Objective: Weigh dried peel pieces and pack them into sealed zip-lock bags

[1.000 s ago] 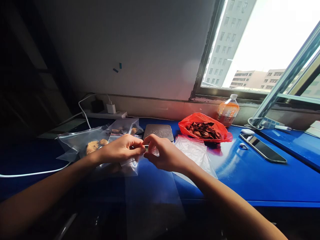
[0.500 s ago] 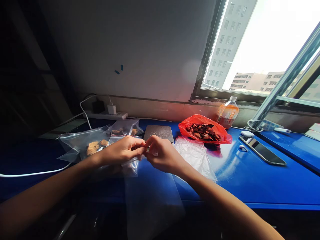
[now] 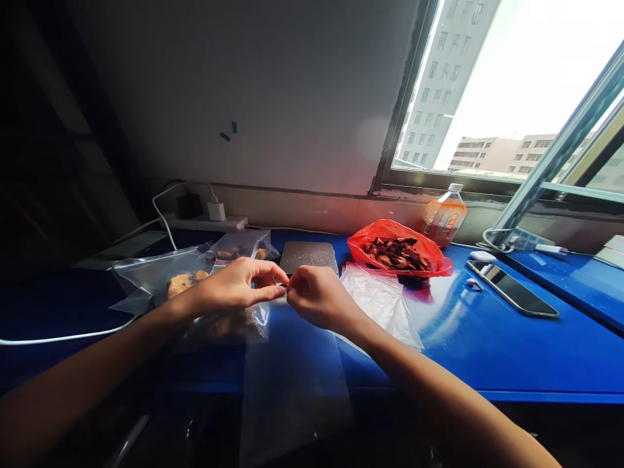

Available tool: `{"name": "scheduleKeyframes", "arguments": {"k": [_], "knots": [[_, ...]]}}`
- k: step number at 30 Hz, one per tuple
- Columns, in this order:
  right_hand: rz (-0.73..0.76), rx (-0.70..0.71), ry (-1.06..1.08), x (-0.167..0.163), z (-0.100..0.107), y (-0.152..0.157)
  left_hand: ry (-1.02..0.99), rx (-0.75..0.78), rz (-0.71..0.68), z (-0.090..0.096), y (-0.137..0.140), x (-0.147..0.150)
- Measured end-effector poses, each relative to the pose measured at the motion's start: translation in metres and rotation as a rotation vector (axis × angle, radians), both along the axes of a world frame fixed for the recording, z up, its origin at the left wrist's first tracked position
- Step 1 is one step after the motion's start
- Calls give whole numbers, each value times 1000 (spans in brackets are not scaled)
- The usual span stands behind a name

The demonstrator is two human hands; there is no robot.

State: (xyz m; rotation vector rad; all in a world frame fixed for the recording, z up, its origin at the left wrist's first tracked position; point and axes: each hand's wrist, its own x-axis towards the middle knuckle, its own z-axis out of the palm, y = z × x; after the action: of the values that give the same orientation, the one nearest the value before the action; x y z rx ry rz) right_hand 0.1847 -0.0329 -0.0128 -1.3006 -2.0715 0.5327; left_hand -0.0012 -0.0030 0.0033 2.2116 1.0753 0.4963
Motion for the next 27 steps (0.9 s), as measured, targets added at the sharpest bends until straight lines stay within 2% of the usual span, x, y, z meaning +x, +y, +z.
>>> {"name": "scheduleKeyframes", "arguments": {"k": [8, 23, 27], "knots": [[51, -36, 80, 0, 4, 0, 31, 53, 38, 1, 1, 2], [43, -63, 125, 6, 6, 3, 52, 115, 12, 9, 0, -5], [44, 8, 49, 7, 3, 3, 42, 143, 12, 8, -2, -3]]}}
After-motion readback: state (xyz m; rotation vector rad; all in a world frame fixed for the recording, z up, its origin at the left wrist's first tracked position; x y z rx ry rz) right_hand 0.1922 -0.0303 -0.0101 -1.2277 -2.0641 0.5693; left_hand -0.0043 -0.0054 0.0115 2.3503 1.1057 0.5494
